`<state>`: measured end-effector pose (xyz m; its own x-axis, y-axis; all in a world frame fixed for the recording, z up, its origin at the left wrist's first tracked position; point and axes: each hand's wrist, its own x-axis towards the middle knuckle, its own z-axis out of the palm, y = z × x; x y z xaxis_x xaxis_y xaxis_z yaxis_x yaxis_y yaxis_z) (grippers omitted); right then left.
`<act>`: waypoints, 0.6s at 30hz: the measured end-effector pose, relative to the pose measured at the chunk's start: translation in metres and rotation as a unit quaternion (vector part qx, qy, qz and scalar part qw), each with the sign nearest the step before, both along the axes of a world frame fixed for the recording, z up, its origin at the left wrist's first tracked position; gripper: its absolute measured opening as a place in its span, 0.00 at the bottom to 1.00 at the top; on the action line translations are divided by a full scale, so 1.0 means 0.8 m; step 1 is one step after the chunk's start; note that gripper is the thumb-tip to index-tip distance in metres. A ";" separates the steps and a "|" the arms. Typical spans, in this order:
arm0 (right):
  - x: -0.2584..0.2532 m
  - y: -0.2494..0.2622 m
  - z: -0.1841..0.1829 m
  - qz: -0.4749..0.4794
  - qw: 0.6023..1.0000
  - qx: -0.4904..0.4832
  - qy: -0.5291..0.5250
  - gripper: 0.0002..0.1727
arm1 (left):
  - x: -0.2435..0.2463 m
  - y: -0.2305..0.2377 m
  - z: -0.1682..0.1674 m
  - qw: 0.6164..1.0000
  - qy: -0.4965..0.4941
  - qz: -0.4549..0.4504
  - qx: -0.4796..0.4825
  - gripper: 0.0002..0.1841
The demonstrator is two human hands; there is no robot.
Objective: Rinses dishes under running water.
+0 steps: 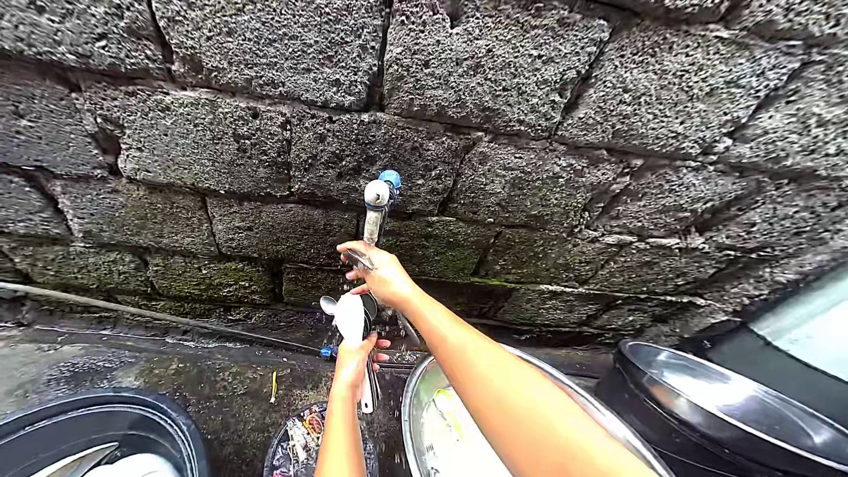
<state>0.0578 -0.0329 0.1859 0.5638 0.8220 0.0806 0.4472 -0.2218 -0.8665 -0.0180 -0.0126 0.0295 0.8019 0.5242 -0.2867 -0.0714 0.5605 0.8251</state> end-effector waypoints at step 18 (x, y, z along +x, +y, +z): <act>0.018 -0.022 -0.049 -0.056 0.983 -0.093 -0.150 0.17 | 0.000 -0.001 0.005 0.992 -0.093 0.064 -0.052 0.09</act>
